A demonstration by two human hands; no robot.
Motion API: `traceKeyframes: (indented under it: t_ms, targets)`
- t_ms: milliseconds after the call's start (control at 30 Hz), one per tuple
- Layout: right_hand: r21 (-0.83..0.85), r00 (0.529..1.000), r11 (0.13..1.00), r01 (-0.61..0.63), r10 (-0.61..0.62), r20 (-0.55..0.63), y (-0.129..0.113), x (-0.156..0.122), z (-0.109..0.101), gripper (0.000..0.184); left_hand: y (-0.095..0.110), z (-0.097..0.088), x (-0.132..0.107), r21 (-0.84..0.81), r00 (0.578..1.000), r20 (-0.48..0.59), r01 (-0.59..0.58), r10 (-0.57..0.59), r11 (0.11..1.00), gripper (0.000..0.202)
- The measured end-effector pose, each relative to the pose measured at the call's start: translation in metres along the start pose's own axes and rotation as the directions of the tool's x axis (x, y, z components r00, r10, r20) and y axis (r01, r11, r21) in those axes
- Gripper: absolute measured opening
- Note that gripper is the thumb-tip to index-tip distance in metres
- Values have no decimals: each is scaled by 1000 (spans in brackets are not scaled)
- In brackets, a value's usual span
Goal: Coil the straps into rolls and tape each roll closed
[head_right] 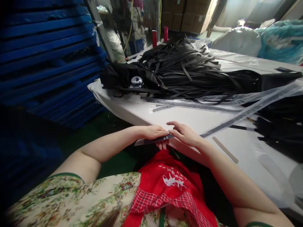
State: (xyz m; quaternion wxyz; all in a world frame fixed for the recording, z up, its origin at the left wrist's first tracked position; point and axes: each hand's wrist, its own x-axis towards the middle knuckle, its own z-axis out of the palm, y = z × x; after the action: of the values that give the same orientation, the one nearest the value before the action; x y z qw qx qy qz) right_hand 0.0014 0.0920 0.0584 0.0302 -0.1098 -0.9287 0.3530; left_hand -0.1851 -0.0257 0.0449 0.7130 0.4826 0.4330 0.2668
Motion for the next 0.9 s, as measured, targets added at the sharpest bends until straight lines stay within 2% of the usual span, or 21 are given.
traceKeyframes:
  t_ms: [100, 200, 300, 367, 467, 567, 700, 800, 867, 900]
  targets:
    - [29, 989, 991, -130, 131, -67, -5, 5, 9, 60, 4, 9, 12, -16, 996, 6, -84, 84, 996, 59]
    - [113, 979, 980, -162, 174, -104, -10, 6, 14, 63, 11, 18, 27, -17, 988, -21, -150, 150, 989, 60]
    - [104, 970, 978, -179, 194, -146, -11, -5, 5, 60, 19, 21, 33, -70, 988, -31, -154, 152, 986, 58]
    - [45, 959, 979, -198, 203, -197, -9, -19, -6, 57, 23, 21, 29, -83, 991, 15, -128, 130, 988, 58]
    - [-54, 933, 965, -257, 233, -275, -4, -47, -18, 48, 23, 19, 16, 5, 985, 172, -9, 8, 1000, 55]
    - [-90, 924, 945, -314, 283, -256, -5, -70, -20, 41, 17, 25, 7, 96, 956, 279, 61, -86, 994, 55]
    - [20, 942, 951, -307, 307, -138, -15, -85, -13, 36, 13, 43, 9, 146, 966, 244, 46, -81, 988, 55]
    - [48, 963, 965, -258, 261, -66, -9, -92, -6, 45, 15, 49, 2, 96, 966, 253, 33, -57, 995, 52]
    - [-22, 961, 966, -257, 254, -107, 10, -96, -8, 44, 15, 45, -16, -13, 973, 229, -10, 13, 1000, 50]
    - [-68, 939, 952, -300, 282, -195, 24, -98, -14, 41, 14, 40, -30, -84, 984, 168, -42, 56, 996, 49]
